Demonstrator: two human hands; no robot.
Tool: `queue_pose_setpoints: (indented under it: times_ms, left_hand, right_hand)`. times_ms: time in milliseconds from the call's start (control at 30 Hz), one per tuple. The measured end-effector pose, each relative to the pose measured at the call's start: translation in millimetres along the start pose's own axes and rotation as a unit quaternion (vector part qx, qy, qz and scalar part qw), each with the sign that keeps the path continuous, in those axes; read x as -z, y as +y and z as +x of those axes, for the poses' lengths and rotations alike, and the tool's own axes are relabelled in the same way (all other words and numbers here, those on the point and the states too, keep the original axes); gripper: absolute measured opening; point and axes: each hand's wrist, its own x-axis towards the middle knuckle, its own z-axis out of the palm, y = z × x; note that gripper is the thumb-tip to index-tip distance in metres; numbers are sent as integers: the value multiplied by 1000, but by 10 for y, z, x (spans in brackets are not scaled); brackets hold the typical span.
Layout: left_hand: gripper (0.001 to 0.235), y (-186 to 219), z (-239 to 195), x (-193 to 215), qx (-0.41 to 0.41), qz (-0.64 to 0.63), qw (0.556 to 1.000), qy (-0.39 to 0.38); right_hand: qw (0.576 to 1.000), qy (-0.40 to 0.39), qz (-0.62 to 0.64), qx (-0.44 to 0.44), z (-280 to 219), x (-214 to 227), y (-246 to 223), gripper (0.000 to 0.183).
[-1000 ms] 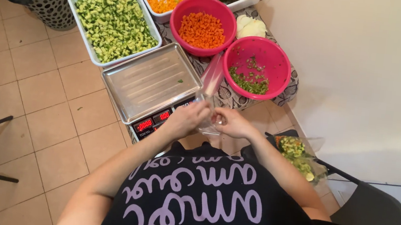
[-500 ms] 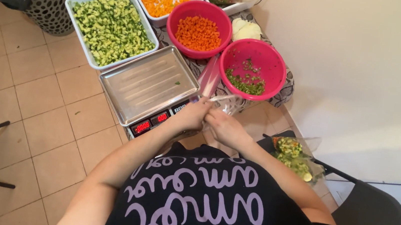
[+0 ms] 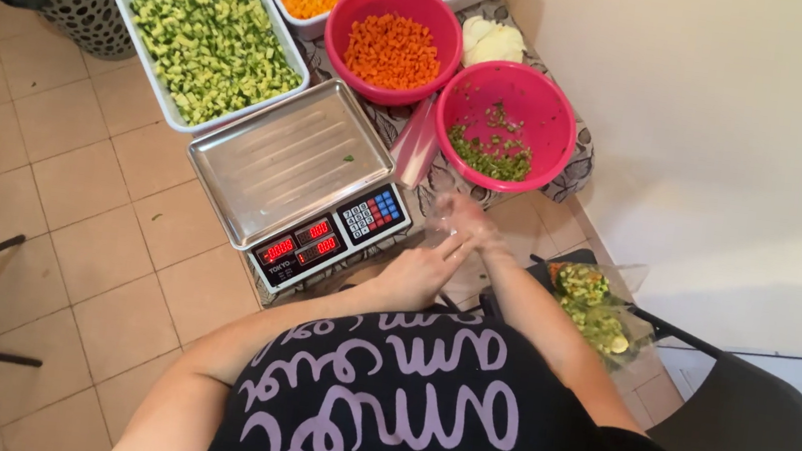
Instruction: The person portions chopped vegetables into clear plastic bags using a digital scale. They add green herbs, diced carrots, sliced onions, red and green chilies, leafy greens, and diced zucchini, checking the weight after each addition. The person then sets the filled bag aside and begins a second bag with the same sequence of ingredients.
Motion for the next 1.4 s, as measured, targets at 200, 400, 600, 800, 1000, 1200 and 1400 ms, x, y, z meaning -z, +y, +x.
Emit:
queue_pose_setpoints:
  times_ms: [200, 400, 600, 800, 1000, 1200, 1400]
  left_hand:
    - [83, -597, 289, 289, 149, 101, 984, 17]
    - [74, -859, 402, 1459, 177, -141, 938, 263]
    - [81, -1512, 742, 1148, 94, -407, 698, 582]
    - [68, -1770, 1625, -505, 333, -557, 552, 524]
    - [81, -1594, 1962, -491, 326, -624, 564, 432]
    - [81, -1732, 1994, -509, 337, -625, 560, 426]
    - [85, -1809, 2061, -233, 289, -473, 740, 381]
  right_hand:
    - [825, -254, -502, -51, -206, 63, -1243, 33]
    - [998, -63, -5, -24, 452, 1518, -1926, 28]
    - [829, -178, -491, -200, 1136, 1614, -488, 111]
    - [811, -198, -436, -337, 1088, 1154, -873, 140]
    - [861, -181, -313, -359, 1044, 757, -919, 111]
    - [934, -32, -232, -271, 1211, 570, -96, 77]
    - [931, -48, -267, -242, 1425, 995, 432, 61]
